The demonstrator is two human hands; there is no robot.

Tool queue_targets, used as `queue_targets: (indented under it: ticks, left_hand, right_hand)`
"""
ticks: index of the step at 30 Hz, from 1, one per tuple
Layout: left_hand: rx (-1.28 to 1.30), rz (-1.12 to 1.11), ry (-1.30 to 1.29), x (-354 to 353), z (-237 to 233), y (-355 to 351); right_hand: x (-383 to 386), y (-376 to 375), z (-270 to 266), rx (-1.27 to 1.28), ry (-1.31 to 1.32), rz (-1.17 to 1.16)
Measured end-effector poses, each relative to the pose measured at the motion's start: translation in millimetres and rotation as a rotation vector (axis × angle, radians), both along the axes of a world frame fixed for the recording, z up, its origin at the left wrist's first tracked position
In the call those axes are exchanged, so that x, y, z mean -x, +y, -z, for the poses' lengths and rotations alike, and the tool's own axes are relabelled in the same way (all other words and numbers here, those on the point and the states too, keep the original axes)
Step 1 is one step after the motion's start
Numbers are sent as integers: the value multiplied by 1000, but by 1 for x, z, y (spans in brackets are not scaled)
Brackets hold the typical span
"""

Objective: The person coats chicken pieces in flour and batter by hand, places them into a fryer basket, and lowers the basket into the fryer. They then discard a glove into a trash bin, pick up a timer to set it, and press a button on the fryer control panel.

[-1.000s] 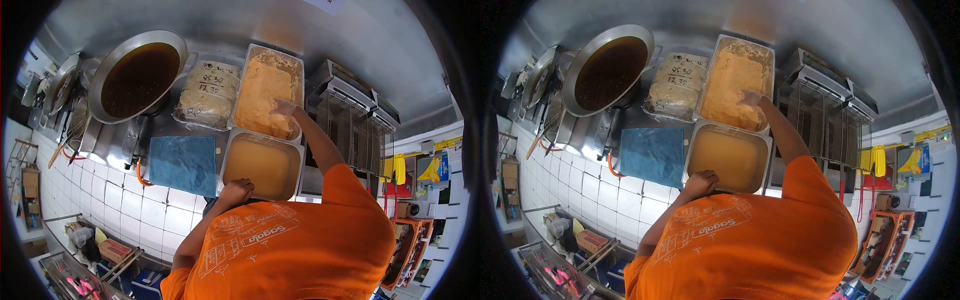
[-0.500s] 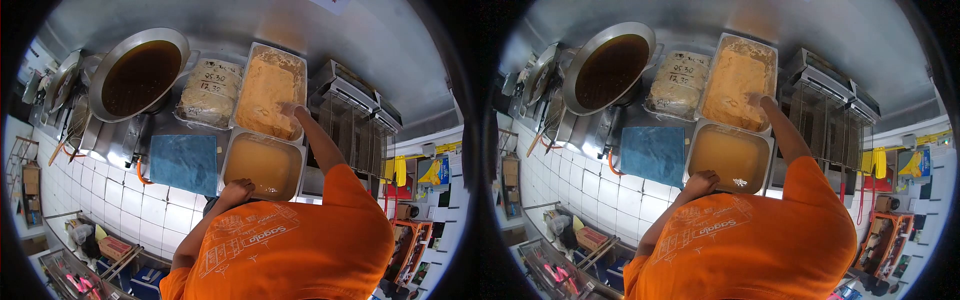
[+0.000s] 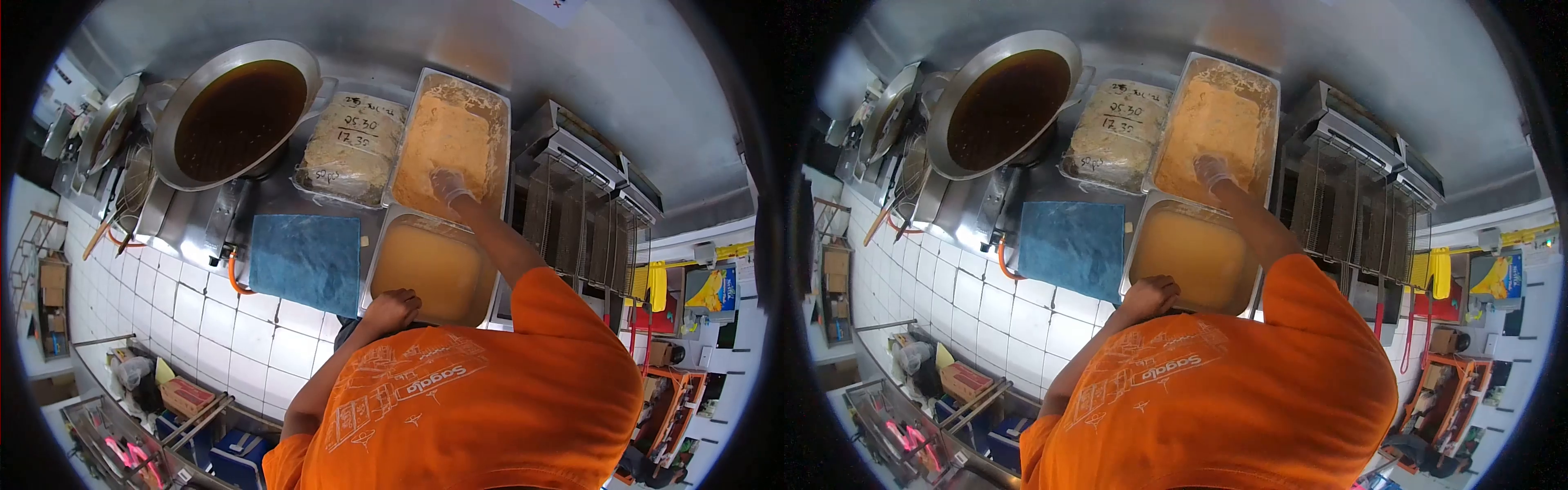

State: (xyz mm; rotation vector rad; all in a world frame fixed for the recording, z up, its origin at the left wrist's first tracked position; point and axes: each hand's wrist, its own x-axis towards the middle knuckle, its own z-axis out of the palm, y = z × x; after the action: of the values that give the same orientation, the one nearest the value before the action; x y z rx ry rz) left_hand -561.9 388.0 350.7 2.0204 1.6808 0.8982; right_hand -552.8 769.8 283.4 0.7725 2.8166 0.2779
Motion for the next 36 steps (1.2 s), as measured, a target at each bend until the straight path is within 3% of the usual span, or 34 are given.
queue_targets:
  ticks: [2, 5, 8, 10, 12, 14, 16, 19, 22, 25, 28, 31, 34, 36]
  left_hand:
    - [-19, -7, 0, 0, 0, -1]
    - [-43, -12, -8, -1, 4, 0]
    - [-64, -4, -22, -2, 5, 0]
    - [-61, -6, -26, -1, 4, -2]
    - [-51, 5, -25, -2, 2, 0]
    - [-32, -3, -44, -3, -1, 1]
    - [-19, -47, -44, -5, -1, -2]
    - [-2, -217, 18, -7, 14, 2]
    - [18, -320, 121, -10, 19, 3]
    - [1, -402, 150, -8, 18, 3]
    - [-46, -454, 180, -5, 18, 3]
    - [-90, -469, 150, 1, 19, 2]
    - [-92, -463, 120, 0, 17, 3]
    - [-151, -374, 141, 0, 6, -3]
  right_hand:
    - [3, 12, -7, 147, -64, 82]
    - [-6, 37, -11, 86, -261, -166]
    - [-13, 35, -63, 138, -280, -115]
    - [-20, 60, -49, 490, 58, -60]
    - [-35, 74, -47, 578, 128, -46]
    - [-46, 73, -45, 422, -87, -50]
    - [-43, 37, -89, 346, -297, 55]
    - [-57, 43, -47, 480, 74, 91]
    - [-62, -7, -112, 312, -198, 167]
    - [-72, -35, -126, 1021, 490, 677]
    - [-77, -31, -116, 115, -257, -13]
    - [-102, -42, -112, 256, 178, -123]
    - [-116, -56, -122, 340, 267, -83]
    - [-114, -110, -192, 672, 332, 154]
